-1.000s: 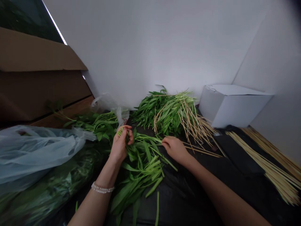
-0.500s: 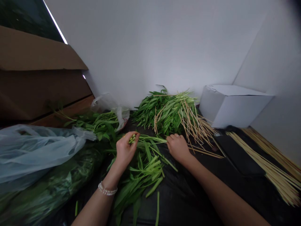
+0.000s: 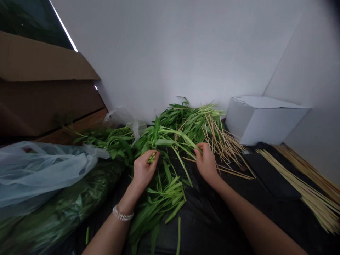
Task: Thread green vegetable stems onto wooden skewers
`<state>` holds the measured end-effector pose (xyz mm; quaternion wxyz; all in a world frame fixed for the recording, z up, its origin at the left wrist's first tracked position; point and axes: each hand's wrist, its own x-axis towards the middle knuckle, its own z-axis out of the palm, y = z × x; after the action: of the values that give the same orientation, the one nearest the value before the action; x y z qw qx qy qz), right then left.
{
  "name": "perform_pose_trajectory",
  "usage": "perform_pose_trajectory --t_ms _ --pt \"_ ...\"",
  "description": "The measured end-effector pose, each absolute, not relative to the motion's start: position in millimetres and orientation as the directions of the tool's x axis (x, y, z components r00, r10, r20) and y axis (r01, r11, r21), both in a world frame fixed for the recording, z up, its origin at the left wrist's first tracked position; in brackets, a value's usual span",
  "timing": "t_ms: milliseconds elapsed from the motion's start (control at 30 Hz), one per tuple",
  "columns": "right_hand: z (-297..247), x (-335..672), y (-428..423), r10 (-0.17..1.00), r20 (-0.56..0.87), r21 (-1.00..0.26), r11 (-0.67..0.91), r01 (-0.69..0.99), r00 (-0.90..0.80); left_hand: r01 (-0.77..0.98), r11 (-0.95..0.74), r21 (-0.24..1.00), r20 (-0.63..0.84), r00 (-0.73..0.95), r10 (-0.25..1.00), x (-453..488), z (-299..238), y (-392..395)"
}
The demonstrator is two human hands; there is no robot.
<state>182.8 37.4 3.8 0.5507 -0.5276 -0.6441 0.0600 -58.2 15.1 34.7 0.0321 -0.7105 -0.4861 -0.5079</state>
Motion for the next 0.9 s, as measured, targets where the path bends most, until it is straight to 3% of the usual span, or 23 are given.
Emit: perform_pose_trajectory --t_ms 167,300,400,500,567,667,767,900 --pt "4.4 180.8 35.7 0.766 0.609 -0.725 0.432 0.537 0.206 0.721 -0.580 0.380 0.740 0.139 0.658 -58.4 29.6 17.2" --pt "2.4 177.5 35.0 0.790 0.591 -0.747 0.460 0.480 0.163 0.750 -0.626 0.215 0.601 0.404 0.690 -52.4 26.9 14.8" --pt "2.4 174.5 33.0 0.771 0.630 -0.705 0.518 0.484 0.093 0.755 -0.642 0.136 0.523 0.495 0.694 -46.0 26.3 11.7" --pt "2.0 170.7 30.3 0.785 0.617 -0.715 0.537 0.447 0.043 0.738 -0.661 0.136 0.511 0.519 0.685 -43.0 24.8 10.9" --pt "1.3 168.4 29.8 0.834 0.549 -0.786 0.491 0.376 0.058 0.736 -0.661 0.150 0.520 0.510 0.686 -43.3 22.8 11.9" --pt "1.1 166.6 31.9 0.916 0.386 -0.916 0.368 0.162 0.107 0.738 -0.649 0.184 0.519 0.487 0.702 -44.8 20.5 13.4" --pt "2.4 166.8 35.5 0.954 0.281 -0.958 0.285 -0.021 0.101 0.738 -0.649 0.184 0.517 0.490 0.703 -44.5 21.0 12.6" --pt "0.6 166.3 37.7 0.962 0.271 -0.962 0.272 -0.010 0.026 0.729 -0.667 0.151 0.531 0.510 0.677 -42.3 21.4 10.5"
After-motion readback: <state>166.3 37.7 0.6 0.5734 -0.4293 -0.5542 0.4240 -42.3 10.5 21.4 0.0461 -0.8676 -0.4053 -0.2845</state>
